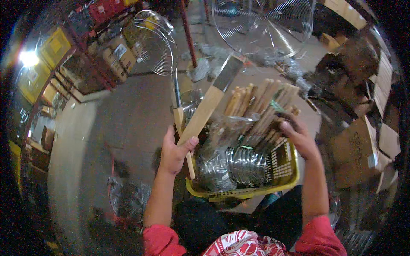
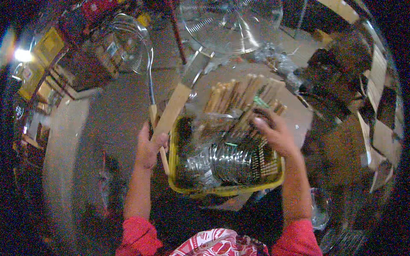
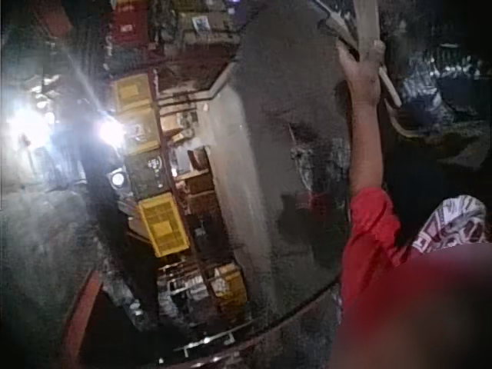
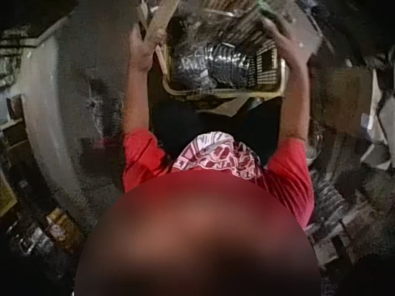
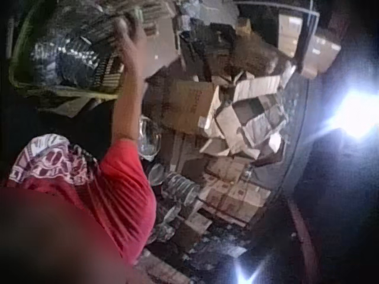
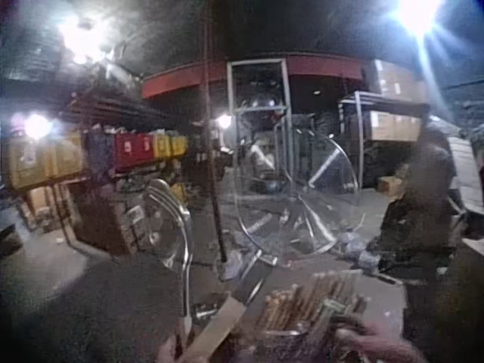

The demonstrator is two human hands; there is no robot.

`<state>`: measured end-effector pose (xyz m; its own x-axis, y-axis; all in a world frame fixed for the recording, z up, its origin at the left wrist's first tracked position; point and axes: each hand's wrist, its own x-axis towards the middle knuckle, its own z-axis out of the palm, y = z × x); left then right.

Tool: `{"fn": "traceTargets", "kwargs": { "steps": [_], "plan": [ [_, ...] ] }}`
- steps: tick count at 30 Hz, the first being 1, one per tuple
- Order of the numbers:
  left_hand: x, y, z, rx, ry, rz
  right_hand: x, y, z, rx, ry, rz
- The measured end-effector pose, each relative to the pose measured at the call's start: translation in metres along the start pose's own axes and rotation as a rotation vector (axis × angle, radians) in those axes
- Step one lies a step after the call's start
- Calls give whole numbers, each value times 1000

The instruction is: The person sits on the floor and organizes metal strainers and wooden-handled utensils into a yellow plastic basket. They pick up items from the floor, place them into the basket, and occasionally use a marker to write on the basket's side.

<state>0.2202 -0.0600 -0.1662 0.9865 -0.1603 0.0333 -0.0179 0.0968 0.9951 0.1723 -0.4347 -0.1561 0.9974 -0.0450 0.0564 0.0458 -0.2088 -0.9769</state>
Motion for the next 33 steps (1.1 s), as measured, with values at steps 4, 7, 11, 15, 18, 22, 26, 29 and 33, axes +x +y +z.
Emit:
{"fn": "traceTargets", "kwargs": {
  "steps": [4, 7, 11, 15, 18, 22, 26, 29, 33],
  "plan": [
    [-31, 30, 49, 211, -103, 151, 0, -40, 66, 556, 74, -132],
    [-58, 37, 80, 256, -199, 143, -6, -54, 76, 855, 339, -192],
    [-75, 41, 102, 95, -309, 81, -28, -48, 43, 846, 620, -224],
    [-76, 38, 121, 315, -183, 118, -50, -22, 12, 350, 647, -361],
    [-79, 19, 151, 433, -151, 160, -58, -1, 35, 165, 728, -181],
    [-93, -3, 177, 690, -161, 250, -62, 15, 60, 330, 627, -199],
    [-96, -15, 186, 765, -274, 166, -60, 22, 62, 401, 580, -295],
    [-96, -19, 187, 772, -346, 150, -57, 26, 61, 459, 522, 3],
    [-103, -24, 183, 812, -418, 132, -50, 31, 62, 378, 652, -230]
  ]
}}
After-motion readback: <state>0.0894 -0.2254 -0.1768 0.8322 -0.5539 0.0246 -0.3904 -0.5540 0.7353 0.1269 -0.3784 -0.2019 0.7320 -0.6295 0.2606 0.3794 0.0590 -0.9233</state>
